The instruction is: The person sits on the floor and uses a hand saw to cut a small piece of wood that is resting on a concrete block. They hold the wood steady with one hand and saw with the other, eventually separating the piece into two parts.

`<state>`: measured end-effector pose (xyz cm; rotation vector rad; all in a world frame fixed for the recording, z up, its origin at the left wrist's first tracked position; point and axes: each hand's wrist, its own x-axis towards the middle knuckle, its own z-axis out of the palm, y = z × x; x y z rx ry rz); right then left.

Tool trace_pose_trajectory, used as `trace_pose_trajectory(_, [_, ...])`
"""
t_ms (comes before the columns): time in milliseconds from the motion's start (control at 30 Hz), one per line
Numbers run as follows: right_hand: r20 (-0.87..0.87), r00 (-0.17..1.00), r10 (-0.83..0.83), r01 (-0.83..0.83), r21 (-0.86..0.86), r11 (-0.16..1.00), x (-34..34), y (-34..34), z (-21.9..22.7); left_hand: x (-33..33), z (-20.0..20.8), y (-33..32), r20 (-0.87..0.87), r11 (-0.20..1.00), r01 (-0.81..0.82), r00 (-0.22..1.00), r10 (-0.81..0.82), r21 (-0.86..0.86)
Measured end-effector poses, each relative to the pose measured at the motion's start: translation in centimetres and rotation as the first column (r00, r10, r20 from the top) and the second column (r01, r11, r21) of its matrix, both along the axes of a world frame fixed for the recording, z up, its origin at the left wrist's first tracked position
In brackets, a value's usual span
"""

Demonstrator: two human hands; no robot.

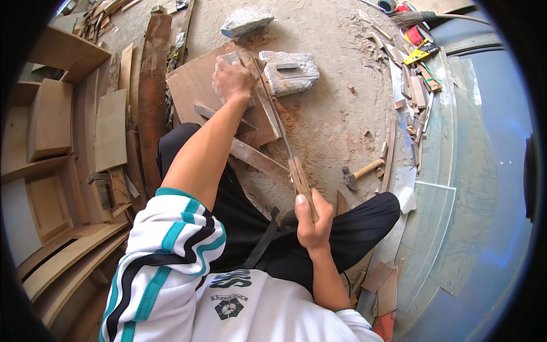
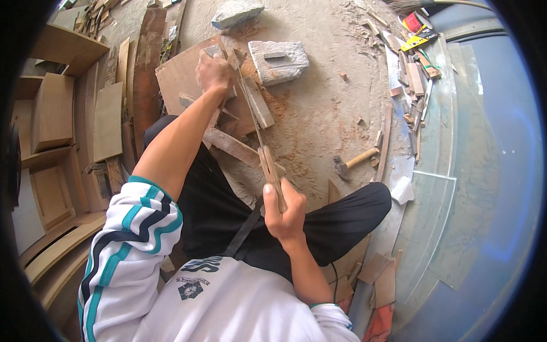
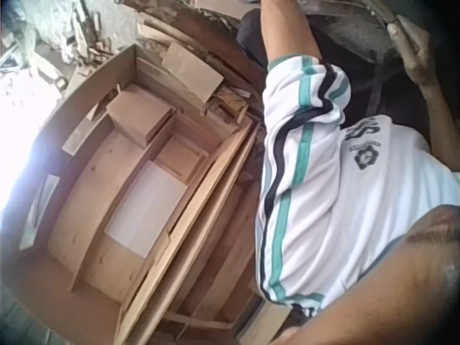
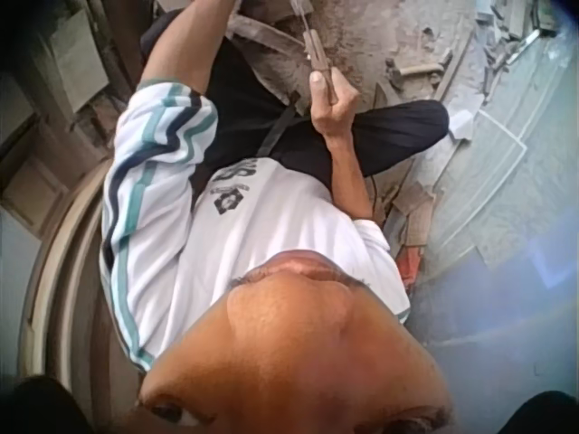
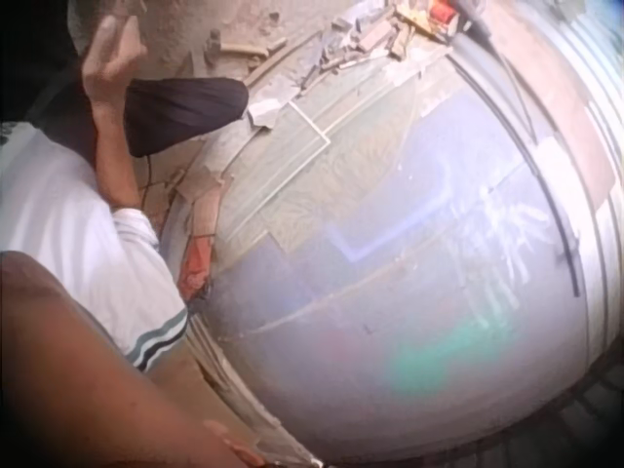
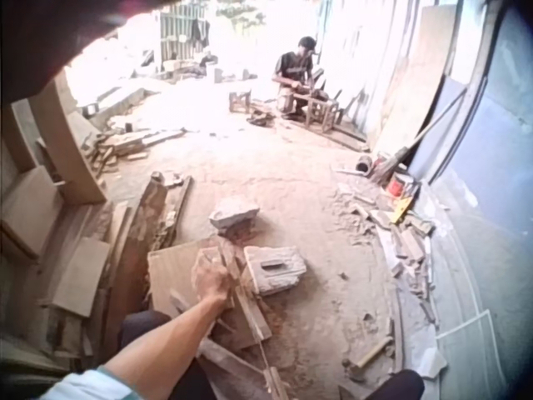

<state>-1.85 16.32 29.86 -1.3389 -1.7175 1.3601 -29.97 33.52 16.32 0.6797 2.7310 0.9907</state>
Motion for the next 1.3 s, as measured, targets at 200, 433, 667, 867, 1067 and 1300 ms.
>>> trace_pose_trajectory(200, [-0.032,0.999,0.029,-0.026,0.073,0.997,-5.0,4.1,-2.1,0.0,-1.5,-0.1,-0.128,0.993,0.116,0.985,-0.115,-0.002])
trace_pose_trajectory(433, [-0.066,0.997,0.037,-0.03,0.106,0.994,-6.2,6.0,-3.0,0.1,-0.8,-0.5,-0.06,0.99,0.139,0.989,-0.137,0.025])
trace_pose_trajectory(667, [-0.102,0.995,-0.006,0.014,0.078,0.997,-5.6,4.1,-3.1,-0.5,-1.9,-0.3,-0.113,0.985,0.17,0.979,-0.172,-0.026])
trace_pose_trajectory(867, [-0.077,0.997,0.01,0.0,0.128,0.992,-10.3,9.9,-5.2,0.3,-0.7,0.0,-0.052,0.982,0.184,0.982,-0.182,0.03])
trace_pose_trajectory(1067, [-0.033,0.999,-0.003,0.004,0.041,0.999,-2.5,0.2,-2.5,-0.4,-1.6,-0.4,-0.141,0.984,0.153,0.98,-0.139,0.092])
trace_pose_trajectory(1300, [-0.086,0.996,0.007,0.002,0.105,0.994,-12.0,11.9,-5.8,0.9,-1.0,0.1,-0.089,0.98,0.19,0.979,-0.184,0.055])
